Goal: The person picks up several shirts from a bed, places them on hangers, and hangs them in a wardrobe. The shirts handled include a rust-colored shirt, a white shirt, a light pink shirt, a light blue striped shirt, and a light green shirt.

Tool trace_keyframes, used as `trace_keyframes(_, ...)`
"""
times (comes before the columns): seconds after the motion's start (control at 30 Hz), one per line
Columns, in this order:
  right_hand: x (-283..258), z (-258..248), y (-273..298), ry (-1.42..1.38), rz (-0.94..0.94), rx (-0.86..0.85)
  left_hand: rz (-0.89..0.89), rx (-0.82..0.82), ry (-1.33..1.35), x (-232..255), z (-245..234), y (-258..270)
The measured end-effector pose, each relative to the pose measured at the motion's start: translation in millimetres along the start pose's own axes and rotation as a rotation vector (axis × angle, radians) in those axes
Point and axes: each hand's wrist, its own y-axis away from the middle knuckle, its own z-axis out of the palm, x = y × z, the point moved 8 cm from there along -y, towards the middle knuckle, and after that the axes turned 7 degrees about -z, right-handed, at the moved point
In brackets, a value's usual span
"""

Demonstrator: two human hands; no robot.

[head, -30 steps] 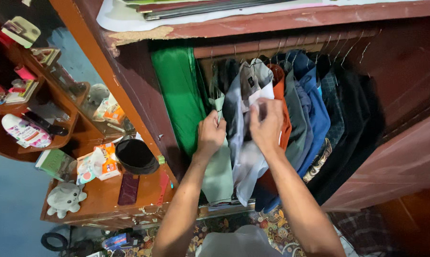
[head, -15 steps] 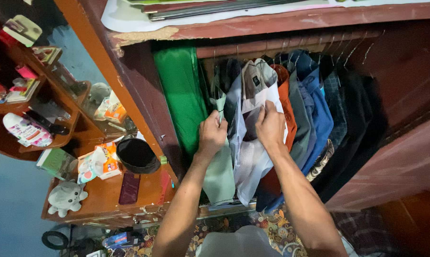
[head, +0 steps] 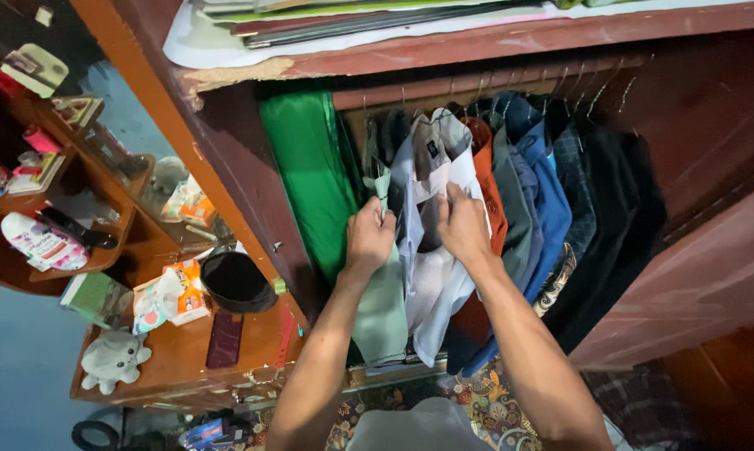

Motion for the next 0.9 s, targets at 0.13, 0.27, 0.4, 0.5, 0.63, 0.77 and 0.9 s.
trace_keyframes(0.13, -0.7, -2.2, 0.4, -0.005, 0.025, -0.046, -0.042, -0.007, 0.008, -0.6, 2.5, 0.0)
trace_keyframes(0.27, -18.5, -17.0, 1.9, -0.072, -0.046, -0.083, -0.036, -0.019, 0.023, -2.4, 3.8, 0.7)
trace_keyframes(0.4, -24.6, -46.1, 1.8, -0.13, 0.071, 0.056, -0.017, 0.021, 0.005, -2.1, -3.7, -4.2)
trace_keyframes(0.5, -34.7, -43.5, 1.8, -0.145, -0.002, -0.013, -0.032, 0.028, 0.054, -3.4, -6.2, 1.3)
trace_keyframes(0.63, -39.7, -36.5, -1.9, -0.157, -0.057, -0.036, -0.042, 0.006, 0.055, 9.0, -12.1, 2.0)
trace_keyframes(0.77, -34.1, -26.4, 4.8, -0.163, 0.004, -0.069, 0.002, 0.025, 0.08, 21.3, -27.3, 17.7)
trace_keyframes(0.9, -34.4, -17.9, 5.7, -0.249, 0.002, -0.101, 0.027, 0.097, 0.103, 33.9, -37.3, 34.4)
